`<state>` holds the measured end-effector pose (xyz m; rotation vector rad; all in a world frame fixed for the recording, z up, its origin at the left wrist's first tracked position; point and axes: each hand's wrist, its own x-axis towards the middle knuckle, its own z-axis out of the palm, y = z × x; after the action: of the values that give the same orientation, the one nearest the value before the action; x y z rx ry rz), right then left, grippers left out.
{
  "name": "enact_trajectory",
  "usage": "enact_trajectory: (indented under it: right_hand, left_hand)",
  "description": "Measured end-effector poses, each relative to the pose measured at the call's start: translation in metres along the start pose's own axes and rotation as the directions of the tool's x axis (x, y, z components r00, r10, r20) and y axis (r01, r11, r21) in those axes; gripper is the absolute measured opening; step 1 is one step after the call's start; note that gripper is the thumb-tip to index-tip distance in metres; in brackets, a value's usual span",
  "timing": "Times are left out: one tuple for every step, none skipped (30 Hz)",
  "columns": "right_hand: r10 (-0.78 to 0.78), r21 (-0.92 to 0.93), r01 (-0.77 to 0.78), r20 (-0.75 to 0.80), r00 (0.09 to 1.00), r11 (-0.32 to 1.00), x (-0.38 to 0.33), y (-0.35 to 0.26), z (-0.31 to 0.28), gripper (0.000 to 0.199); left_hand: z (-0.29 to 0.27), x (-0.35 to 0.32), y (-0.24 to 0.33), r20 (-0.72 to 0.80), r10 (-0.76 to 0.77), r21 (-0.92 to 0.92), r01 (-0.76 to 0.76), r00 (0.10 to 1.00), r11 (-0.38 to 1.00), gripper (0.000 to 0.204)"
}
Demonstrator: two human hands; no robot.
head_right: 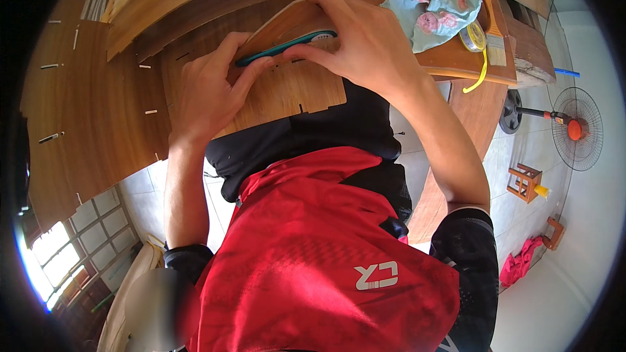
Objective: Assembling a slotted wooden storage organizer or shelf unit by hand.
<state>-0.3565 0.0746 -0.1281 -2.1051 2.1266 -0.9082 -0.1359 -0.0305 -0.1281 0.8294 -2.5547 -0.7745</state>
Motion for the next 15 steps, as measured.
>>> enact_trajectory:
  right_hand:
    - [-0.038, 0.009, 0.038, -0.032, 0.999, 0.999, -0.002, 0.003, 0.002, 0.068]
    - [-0.034, 0.009, 0.035, -0.033, 0.999, 0.999, -0.002, 0.005, 0.005, 0.068]
    - [-0.06, 0.002, 0.061, -0.089, 0.994, 0.998, -0.003, 0.007, 0.009, 0.068]
    - [-0.089, -0.007, 0.089, -0.144, 0.986, 0.996, -0.002, 0.007, 0.011, 0.068]
    - [-0.088, -0.005, 0.088, -0.145, 0.985, 0.996, -0.001, 0.006, 0.011, 0.068]
    - [-0.075, 0.036, 0.083, -0.179, 0.981, 0.996, 0.0, 0.003, 0.01, 0.065]
    - [-0.064, 0.075, 0.082, -0.215, 0.975, 0.994, 0.003, 0.003, 0.01, 0.061]
    - [-0.067, 0.074, 0.085, -0.218, 0.974, 0.994, 0.003, 0.004, 0.009, 0.061]
    - [-0.084, 0.044, 0.09, -0.113, 0.99, 0.995, 0.001, 0.005, 0.005, 0.053]
    - [-0.095, 0.018, 0.095, -0.003, 0.995, 0.995, -0.002, 0.006, 0.003, 0.045]
    - [-0.095, 0.02, 0.095, -0.002, 0.995, 0.995, -0.001, 0.008, 0.001, 0.045]
    - [-0.188, 0.001, 0.189, -0.061, 0.98, 0.982, 0.001, 0.011, -0.001, 0.038]
    - [-0.28, -0.025, 0.279, -0.117, 0.953, 0.96, 0.002, 0.012, -0.003, 0.032]
    - [-0.279, -0.024, 0.278, -0.115, 0.953, 0.96, 0.001, 0.011, -0.001, 0.032]
    - [-0.286, -0.028, 0.285, -0.138, 0.948, 0.958, -0.001, 0.009, 0.001, 0.031]
  left_hand:
    - [0.001, 0.0, 0.0, 0.001, -0.007, -0.003, 0.007, 1.0, 1.0, 0.036]
    - [0.0, 0.001, 0.001, 0.004, -0.006, -0.003, 0.006, 1.0, 1.0, 0.036]
    - [-0.001, 0.004, 0.001, -0.003, 0.005, 0.006, -0.005, 1.0, 1.0, 0.036]
    - [-0.002, 0.006, 0.002, -0.012, 0.016, 0.016, -0.015, 1.0, 1.0, 0.035]
    - [-0.003, 0.007, 0.001, -0.012, 0.016, 0.018, -0.015, 1.0, 1.0, 0.035]
    - [-0.002, 0.008, -0.001, -0.013, 0.024, 0.012, -0.023, 1.0, 1.0, 0.034]
    - [-0.002, 0.009, -0.005, -0.019, 0.035, 0.007, -0.035, 0.999, 0.999, 0.033]
    - [-0.001, 0.009, -0.007, -0.022, 0.037, 0.009, -0.037, 0.999, 0.999, 0.033]
    - [-0.001, 0.007, -0.009, 0.001, 0.028, -0.028, -0.028, 1.0, 0.999, 0.033]
    - [0.0, 0.004, -0.01, 0.028, 0.016, -0.066, -0.014, 0.999, 0.998, 0.034]
    - [-0.001, 0.003, -0.01, 0.029, 0.013, -0.065, -0.012, 0.999, 0.998, 0.034]
    - [-0.001, 0.003, -0.01, 0.019, 0.025, -0.006, -0.025, 1.0, 1.0, 0.035]
    - [-0.002, 0.003, -0.009, 0.01, 0.037, 0.052, -0.037, 0.999, 0.998, 0.037]
    - [-0.003, 0.002, -0.006, 0.012, 0.035, 0.051, -0.035, 0.999, 0.998, 0.037]
    - [-0.005, 0.0, -0.001, 0.034, 0.022, 0.03, -0.023, 0.999, 0.999, 0.039]
